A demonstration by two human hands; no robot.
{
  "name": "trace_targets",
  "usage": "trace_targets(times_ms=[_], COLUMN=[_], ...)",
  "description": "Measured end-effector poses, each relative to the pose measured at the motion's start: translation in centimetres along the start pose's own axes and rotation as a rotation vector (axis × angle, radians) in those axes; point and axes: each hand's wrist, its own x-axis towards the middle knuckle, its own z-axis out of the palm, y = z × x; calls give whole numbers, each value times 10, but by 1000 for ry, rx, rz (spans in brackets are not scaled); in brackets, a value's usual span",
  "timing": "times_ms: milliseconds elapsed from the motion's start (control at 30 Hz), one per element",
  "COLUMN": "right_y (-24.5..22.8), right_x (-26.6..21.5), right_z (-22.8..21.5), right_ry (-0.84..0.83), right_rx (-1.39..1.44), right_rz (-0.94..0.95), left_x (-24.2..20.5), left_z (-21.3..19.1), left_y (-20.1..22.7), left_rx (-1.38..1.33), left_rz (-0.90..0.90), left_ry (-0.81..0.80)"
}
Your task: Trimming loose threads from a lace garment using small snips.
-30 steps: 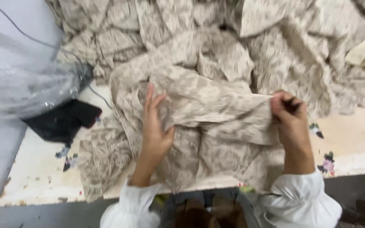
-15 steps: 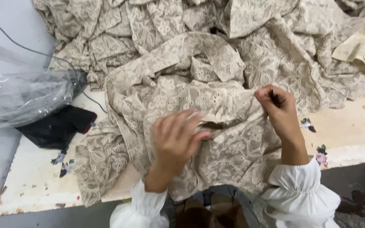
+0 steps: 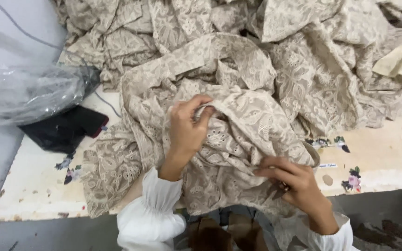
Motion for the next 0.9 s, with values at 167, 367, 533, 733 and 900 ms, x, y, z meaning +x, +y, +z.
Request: trace_targets(times_ms=[167,367,533,733,900], right_y=[9,2,0,0,-19], right_x=[-1,14,37,40,49], right_z=[-8,-3,7,-8,-29], right_ry=[108,426,406,356,190], right_rx=[42,-31,-110,196,294], right_rz=[146,200,205,446,442], left_x=[-1,-8,-10,-20,-24], left_z=[1,0,6,12,12], left_y=[14,21,21,24,35], left_rx=[-266,-239,-202,-309,-298], left_rz=[-52,48,131,61,89], left_ry=[-187,-201,-210,-283,-264])
